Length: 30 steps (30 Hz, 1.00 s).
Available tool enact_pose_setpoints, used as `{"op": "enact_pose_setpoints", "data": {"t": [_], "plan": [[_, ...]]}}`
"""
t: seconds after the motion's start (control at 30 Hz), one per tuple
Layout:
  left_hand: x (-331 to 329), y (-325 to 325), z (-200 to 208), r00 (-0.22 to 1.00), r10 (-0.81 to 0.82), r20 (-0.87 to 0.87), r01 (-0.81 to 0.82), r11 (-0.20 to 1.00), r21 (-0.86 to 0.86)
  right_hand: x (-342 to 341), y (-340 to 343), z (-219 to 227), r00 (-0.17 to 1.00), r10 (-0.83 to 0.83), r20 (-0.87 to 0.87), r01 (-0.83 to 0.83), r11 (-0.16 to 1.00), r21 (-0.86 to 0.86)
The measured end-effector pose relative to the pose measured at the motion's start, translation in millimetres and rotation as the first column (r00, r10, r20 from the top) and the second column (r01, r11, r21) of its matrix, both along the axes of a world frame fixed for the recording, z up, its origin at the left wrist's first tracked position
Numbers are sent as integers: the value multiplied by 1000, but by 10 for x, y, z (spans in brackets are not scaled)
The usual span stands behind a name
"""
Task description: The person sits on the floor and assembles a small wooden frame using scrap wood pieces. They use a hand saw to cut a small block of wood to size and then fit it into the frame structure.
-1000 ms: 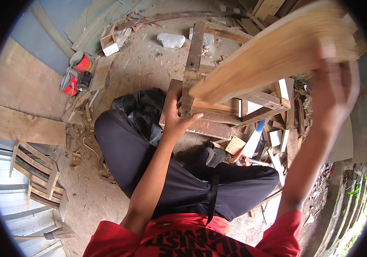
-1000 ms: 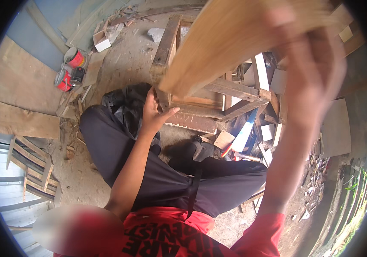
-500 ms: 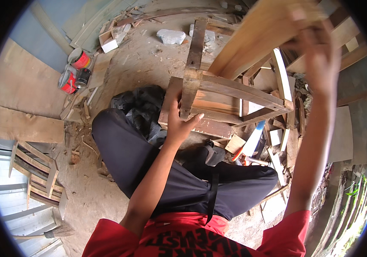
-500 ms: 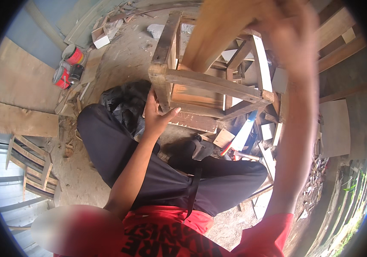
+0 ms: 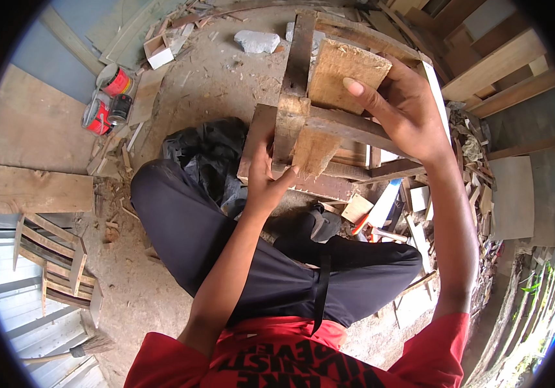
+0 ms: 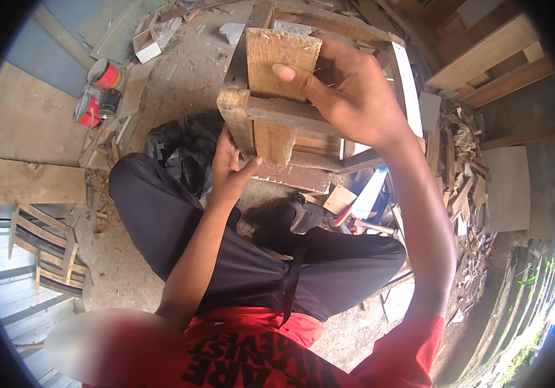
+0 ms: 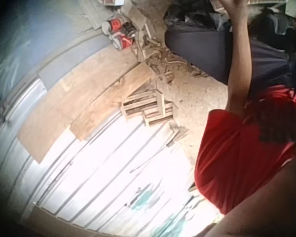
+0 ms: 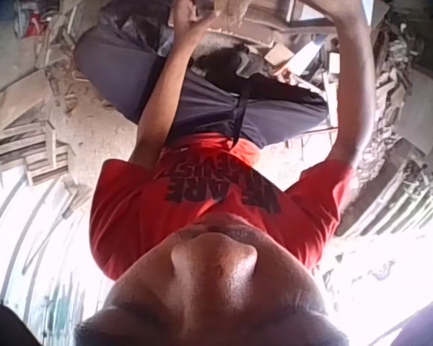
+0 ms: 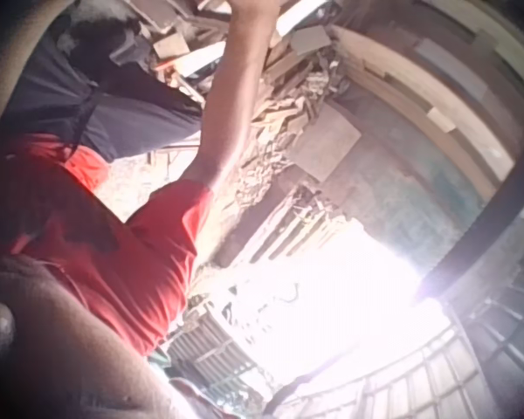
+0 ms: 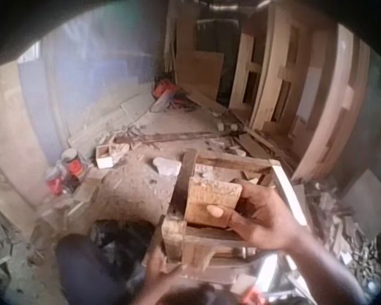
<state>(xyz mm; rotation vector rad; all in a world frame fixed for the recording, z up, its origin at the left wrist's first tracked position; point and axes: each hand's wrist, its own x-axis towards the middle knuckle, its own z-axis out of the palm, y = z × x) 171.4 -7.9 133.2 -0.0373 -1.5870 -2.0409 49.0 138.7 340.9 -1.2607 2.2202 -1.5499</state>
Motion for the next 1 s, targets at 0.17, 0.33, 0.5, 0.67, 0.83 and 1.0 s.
{"op": "enact_pose_setpoints", "data": {"t": [0.17, 0.33, 0.5, 0.67, 0.83, 1.0], "plan": [[-27, 19, -144, 994, 98, 57, -85, 979, -186, -68, 93, 97, 999, 11, 45, -8, 998, -67], [-69, 42, -346, 972, 196, 130, -156, 951, -265, -52, 91, 74, 996, 90, 15, -89, 993, -74], [-84, 33, -390, 943, 224, 247, -134, 933, -335, 6, 117, 72, 993, 119, 19, -119, 993, -25], [-93, 29, -386, 941, 198, 275, -110, 945, -307, -22, 120, 29, 987, 157, 37, -156, 987, -39], [-52, 10, -145, 981, 177, 78, -151, 953, -261, -17, 116, 68, 990, 132, -56, -129, 989, 66], [-78, -211, 871, 888, 266, -375, -377, 888, -265, -18, 134, 41, 991, 63, -116, -54, 995, 82]]}}
